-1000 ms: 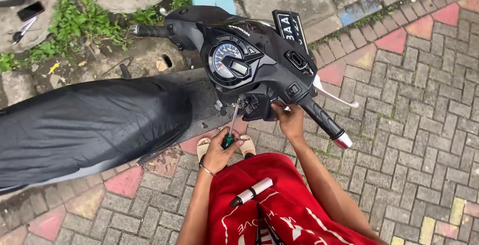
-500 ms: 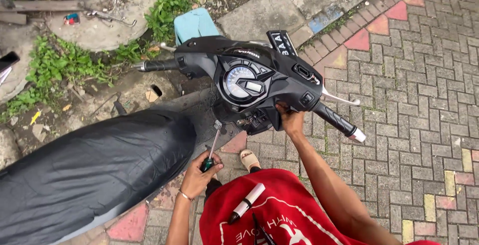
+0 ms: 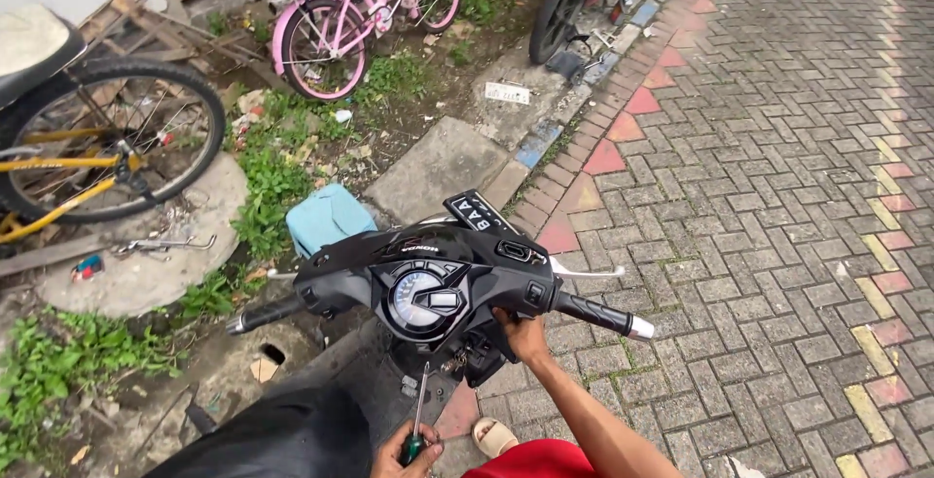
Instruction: Removing screws from the front panel of a motorcycle using a manual screwdriver.
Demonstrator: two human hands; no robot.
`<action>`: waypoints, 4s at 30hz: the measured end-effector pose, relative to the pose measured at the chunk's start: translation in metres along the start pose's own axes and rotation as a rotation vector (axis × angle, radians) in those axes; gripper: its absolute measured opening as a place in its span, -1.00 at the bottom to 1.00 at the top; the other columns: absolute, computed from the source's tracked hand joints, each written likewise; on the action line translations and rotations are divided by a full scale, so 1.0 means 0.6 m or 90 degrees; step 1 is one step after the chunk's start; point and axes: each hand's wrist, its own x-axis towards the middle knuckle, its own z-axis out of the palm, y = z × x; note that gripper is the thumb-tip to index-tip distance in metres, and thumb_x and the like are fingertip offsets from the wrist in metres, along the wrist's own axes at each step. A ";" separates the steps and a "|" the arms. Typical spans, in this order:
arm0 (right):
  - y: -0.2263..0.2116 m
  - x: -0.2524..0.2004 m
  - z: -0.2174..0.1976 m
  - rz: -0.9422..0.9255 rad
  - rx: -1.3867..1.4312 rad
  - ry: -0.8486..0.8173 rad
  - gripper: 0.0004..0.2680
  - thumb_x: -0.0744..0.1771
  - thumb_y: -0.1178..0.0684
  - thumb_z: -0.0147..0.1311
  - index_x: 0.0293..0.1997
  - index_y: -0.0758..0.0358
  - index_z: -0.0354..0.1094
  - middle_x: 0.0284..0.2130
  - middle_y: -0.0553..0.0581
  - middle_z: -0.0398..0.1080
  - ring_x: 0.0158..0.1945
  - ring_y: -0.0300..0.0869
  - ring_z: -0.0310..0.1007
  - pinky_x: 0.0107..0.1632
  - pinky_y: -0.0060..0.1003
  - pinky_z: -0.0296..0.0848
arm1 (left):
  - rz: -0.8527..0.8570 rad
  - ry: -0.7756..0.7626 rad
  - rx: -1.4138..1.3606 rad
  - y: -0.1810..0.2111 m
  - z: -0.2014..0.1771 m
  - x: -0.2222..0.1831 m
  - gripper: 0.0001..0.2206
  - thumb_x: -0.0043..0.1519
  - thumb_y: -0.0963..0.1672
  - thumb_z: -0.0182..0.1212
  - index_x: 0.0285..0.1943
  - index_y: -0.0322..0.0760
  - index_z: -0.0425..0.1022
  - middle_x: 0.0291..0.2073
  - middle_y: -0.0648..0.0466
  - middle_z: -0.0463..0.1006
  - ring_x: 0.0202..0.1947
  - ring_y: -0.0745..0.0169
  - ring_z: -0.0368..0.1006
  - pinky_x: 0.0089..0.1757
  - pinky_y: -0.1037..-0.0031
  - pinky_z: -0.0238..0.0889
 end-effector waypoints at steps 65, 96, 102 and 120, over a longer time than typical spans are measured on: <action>-0.018 -0.016 0.027 0.049 -0.060 0.046 -0.77 0.41 0.09 0.01 0.21 0.29 0.28 0.17 0.33 0.45 0.21 0.10 0.49 0.34 -0.02 0.44 | 0.266 -0.124 0.196 0.086 0.007 -0.030 -0.86 0.16 -0.13 0.46 -0.29 -0.23 0.57 -0.36 0.13 0.64 -0.26 0.35 0.53 -0.14 0.53 0.36; -0.054 -0.374 -0.140 -0.126 -0.160 -0.403 -0.63 0.36 0.10 0.09 0.33 0.26 0.14 -0.24 0.49 0.51 -0.15 0.32 0.54 -0.10 0.17 0.45 | 0.283 -0.086 -0.097 0.035 0.238 -0.013 -0.66 0.22 -0.24 0.36 0.14 -0.29 0.37 -0.20 -0.10 0.67 -0.18 0.25 0.62 -0.09 0.47 0.49; 0.021 -0.368 -0.247 0.050 -0.167 -0.409 -0.71 0.38 -0.02 0.04 0.26 0.06 0.28 -0.52 0.19 0.45 -0.44 -0.04 0.47 -0.28 -0.15 0.53 | 0.355 0.055 -0.145 0.112 0.188 0.020 -0.87 0.38 -0.22 0.09 0.07 -0.30 0.46 -0.20 0.02 0.53 -0.15 0.22 0.56 -0.17 0.45 0.56; -0.070 -0.279 -0.084 0.108 0.254 -0.269 -0.72 0.39 0.11 -0.17 0.28 0.20 0.07 -0.21 0.25 0.32 -0.52 -0.16 0.46 -0.57 -0.42 0.37 | 0.296 -0.024 0.228 0.051 0.187 0.079 -0.79 0.32 -0.27 0.11 0.03 -0.32 0.63 -0.32 -0.20 0.64 -0.38 0.10 0.64 -0.30 0.42 0.60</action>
